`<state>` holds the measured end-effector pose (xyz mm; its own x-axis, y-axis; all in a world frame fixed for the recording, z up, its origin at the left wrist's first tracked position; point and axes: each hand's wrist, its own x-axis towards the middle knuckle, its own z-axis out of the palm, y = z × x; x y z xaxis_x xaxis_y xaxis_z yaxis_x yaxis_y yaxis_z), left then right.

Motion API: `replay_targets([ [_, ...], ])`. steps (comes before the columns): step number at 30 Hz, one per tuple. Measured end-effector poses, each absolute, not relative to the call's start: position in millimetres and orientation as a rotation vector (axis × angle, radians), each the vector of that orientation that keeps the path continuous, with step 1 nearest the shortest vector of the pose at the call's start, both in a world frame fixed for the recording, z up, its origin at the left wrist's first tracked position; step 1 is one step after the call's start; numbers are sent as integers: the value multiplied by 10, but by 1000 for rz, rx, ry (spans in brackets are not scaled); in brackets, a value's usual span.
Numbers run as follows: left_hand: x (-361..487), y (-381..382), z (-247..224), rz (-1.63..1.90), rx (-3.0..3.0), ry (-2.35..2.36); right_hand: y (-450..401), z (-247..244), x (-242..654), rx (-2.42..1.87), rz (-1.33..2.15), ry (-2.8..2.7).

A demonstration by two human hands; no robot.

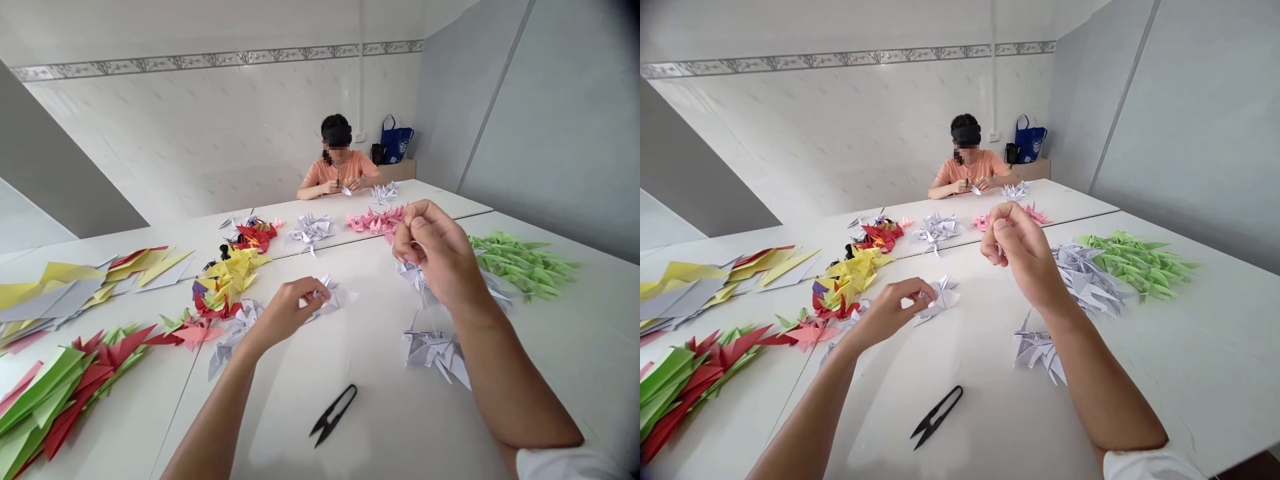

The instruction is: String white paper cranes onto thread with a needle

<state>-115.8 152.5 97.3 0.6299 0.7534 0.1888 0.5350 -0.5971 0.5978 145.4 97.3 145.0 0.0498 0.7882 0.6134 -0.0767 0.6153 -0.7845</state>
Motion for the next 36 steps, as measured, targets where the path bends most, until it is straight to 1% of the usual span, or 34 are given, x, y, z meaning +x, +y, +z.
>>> replay_targets([
  [4,-1147,1401,1170,701,2394,984,995,1415,1456,-734,710,-1484],
  [8,-1211,1204,1267,758,2433,963,997,1377,1412,-932,689,-1641],
  [14,-1256,1041,1281,750,2395,894,980,1316,1278,-1145,878,-1952],
  [20,-1236,1028,1261,827,2342,862,1043,1241,1208,-1079,1083,-2100],
  [23,-1239,1023,1260,831,2317,846,1073,1231,1201,-1021,1094,-2124],
  [31,-1265,1039,1255,909,2312,852,1075,1233,1193,-959,1135,-2060],
  [36,-1269,1026,1257,902,2322,798,1102,1209,1181,-920,1292,-2012],
])
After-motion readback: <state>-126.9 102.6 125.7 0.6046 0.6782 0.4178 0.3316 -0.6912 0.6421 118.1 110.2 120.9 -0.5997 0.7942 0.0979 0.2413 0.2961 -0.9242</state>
